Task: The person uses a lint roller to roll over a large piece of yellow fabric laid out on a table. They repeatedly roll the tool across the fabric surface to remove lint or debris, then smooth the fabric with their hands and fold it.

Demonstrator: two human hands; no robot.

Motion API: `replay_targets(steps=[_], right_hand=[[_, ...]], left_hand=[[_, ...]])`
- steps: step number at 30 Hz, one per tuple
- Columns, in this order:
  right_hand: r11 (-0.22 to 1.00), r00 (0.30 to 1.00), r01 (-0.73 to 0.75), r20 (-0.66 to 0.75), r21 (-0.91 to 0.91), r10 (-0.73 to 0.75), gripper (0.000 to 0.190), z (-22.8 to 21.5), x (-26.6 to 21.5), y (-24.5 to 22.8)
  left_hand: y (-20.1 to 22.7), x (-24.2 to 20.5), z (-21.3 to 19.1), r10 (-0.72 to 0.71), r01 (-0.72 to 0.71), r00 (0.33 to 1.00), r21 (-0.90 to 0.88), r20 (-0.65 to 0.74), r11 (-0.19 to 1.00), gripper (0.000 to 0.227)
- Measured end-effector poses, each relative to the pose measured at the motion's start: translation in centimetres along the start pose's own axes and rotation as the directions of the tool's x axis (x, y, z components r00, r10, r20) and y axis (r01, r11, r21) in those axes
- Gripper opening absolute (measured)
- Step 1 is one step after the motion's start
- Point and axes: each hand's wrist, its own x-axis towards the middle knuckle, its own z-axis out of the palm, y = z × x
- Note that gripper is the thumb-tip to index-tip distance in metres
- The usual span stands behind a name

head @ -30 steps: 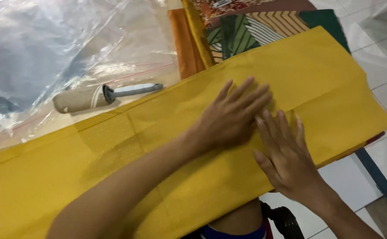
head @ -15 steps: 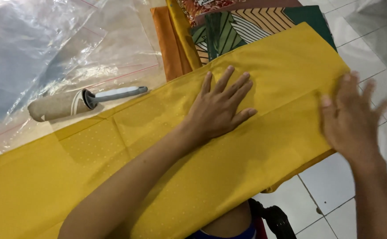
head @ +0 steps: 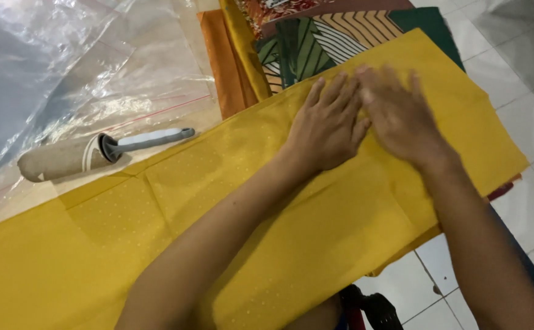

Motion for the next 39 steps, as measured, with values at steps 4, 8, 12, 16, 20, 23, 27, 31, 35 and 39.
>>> replay_targets(steps=[4,8,12,16,20,23,27,31,35,39], right_hand=[[0.972,0.974,-0.211,0.057,-0.099,0.217,0.054,-2.5,3.2,2.3],[0.877,0.879,-0.476,0.005,-0.058,0.478,0.068,-4.6,4.3,3.0],[0.94,0.941,-0.339,0.002,-0.016,0.339,0.062,-4.9,1.4,-2.0],[0.979,0.98,-0.161,0.138,0.129,0.143,0.058,-3.2,-1.2,-3.1],[0.97,0.972,-0.228,0.045,-0.082,0.232,0.059,-2.9,-0.3,3.0],[0.813,0.804,-0.582,0.131,-0.022,0.579,0.084,-7.2,0.3,1.1],[0.903,0.899,-0.429,-0.091,0.002,0.427,0.056,-3.5,-2.8,3.2],[0.995,0.998,-0.046,0.037,0.087,0.043,0.057,-1.0,-5.3,0.3],[0.944,0.944,-0.321,0.056,-0.07,0.325,0.06,-3.2,-3.9,1.2],[0.83,0.828,-0.558,0.059,-0.019,0.558,0.078,-5.1,-4.3,2.6]], left_hand=[[-0.4,0.2,-0.3,-0.025,0.019,0.981,0.03,0.192,0.999,0.066],[-0.2,0.1,-0.4,-0.028,0.023,0.982,0.029,0.189,0.999,0.066],[-0.1,0.0,-0.4,-0.025,0.021,0.985,0.022,0.172,1.0,0.058],[-0.1,0.1,-0.2,-0.011,0.006,0.991,0.037,0.135,0.999,0.059],[-0.2,0.0,-0.3,-0.02,0.015,0.984,0.03,0.175,0.999,0.057],[-0.2,0.1,-0.7,-0.011,0.009,0.979,0.013,0.205,1.0,0.057],[-0.1,0.4,-1.4,-0.006,0.004,0.972,0.008,0.237,1.0,0.058],[-0.2,0.1,-1.1,0.018,-0.018,0.99,-0.002,0.138,1.0,0.052],[0.0,0.4,-1.6,0.005,-0.003,0.978,-0.01,0.206,1.0,0.056],[-0.1,0.3,-1.8,0.018,-0.008,0.972,-0.045,0.236,0.999,0.057]])
